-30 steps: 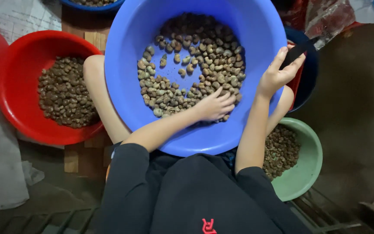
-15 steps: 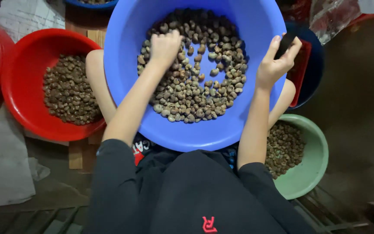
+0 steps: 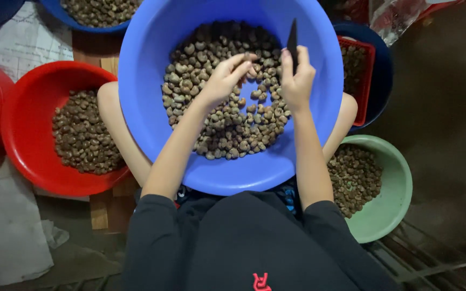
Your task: Peeling or cutting individual nuts using a small knife over a large bowl
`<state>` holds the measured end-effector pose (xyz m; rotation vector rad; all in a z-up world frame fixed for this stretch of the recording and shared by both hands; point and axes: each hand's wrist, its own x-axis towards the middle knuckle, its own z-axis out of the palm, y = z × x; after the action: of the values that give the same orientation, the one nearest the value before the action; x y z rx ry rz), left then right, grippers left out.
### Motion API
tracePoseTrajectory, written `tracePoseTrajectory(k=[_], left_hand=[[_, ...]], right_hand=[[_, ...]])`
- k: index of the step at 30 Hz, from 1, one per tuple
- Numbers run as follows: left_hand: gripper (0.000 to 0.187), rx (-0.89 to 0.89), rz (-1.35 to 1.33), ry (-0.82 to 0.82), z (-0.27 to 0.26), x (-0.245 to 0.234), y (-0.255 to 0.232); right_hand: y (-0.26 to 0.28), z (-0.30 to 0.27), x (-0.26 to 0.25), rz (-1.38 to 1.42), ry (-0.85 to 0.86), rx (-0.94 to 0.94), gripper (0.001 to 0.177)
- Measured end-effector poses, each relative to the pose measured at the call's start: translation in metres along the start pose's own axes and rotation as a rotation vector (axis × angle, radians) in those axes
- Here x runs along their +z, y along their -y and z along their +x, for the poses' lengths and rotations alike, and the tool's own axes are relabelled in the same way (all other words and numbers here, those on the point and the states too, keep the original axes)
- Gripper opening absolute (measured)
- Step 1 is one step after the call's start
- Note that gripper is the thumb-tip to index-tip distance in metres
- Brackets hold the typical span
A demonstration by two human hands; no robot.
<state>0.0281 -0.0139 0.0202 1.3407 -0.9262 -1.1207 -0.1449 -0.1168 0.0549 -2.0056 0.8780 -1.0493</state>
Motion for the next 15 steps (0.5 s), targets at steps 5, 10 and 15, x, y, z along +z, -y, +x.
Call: tracePoseTrajectory(k=[5, 10, 15], left_hand=[[0.027, 0.199, -0.236, 0.018, -0.017, -0.007, 0.008], [0.025, 0.307, -0.052, -0.052, -0.021, -0.017, -0.001], [0.025, 0.523, 0.344, -0.069, -0.035, -0.028, -0.031]], right_hand=[[0.015, -0.019, 0.025, -0.052, 0.135, -0.131, 0.017], [0.017, -0.023, 0.03, -0.162, 0.168, -0.234, 0.019], [-0.026, -0.019, 0.026, -0.46, 0.234, -0.4, 0.015]])
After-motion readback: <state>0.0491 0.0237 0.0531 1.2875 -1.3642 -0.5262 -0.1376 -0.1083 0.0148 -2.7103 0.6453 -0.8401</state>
